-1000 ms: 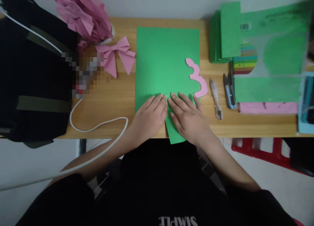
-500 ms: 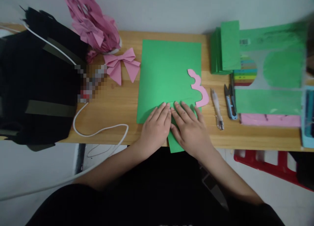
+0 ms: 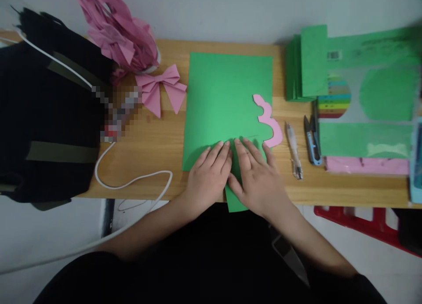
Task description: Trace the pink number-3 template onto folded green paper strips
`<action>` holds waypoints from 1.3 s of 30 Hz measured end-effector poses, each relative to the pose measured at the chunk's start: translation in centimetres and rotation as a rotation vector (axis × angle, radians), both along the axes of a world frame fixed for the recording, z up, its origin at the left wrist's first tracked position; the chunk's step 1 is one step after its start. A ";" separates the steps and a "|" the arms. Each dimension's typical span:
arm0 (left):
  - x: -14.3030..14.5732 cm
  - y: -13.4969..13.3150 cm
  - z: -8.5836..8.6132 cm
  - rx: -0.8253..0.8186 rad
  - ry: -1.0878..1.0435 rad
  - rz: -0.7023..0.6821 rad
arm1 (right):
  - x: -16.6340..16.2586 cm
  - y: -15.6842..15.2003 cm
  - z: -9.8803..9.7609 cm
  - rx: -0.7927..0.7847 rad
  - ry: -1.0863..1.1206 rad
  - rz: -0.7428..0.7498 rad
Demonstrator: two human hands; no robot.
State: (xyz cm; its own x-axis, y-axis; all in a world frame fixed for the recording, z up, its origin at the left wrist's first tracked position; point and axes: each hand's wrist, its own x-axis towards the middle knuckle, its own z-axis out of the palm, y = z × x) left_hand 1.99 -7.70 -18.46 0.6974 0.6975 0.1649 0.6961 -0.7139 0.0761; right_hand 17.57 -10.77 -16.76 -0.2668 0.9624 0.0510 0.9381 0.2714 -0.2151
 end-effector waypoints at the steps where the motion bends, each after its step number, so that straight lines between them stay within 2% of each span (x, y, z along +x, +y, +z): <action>1: 0.1 0.1 0.1 0.003 0.015 -0.005 | 0.2 0.0 0.0 -0.007 0.008 0.008; 7: 0.1 0.6 0.7 0.031 0.052 -0.079 | 1.2 -0.1 -0.1 -0.005 0.026 0.077; 18: -0.1 1.1 0.6 -0.062 0.036 -0.097 | 2.0 -0.5 0.6 -0.001 -0.049 0.137; 27: -0.7 1.6 0.3 0.016 0.030 -0.149 | 1.9 -1.7 1.3 0.073 -0.119 0.226; 34: -0.9 2.0 0.8 -0.045 0.045 -0.139 | 2.2 -3.5 1.8 0.075 -0.149 0.273; 39: -1.4 2.0 1.0 -0.171 0.067 -0.167 | 2.5 -4.6 1.4 0.060 -0.198 0.289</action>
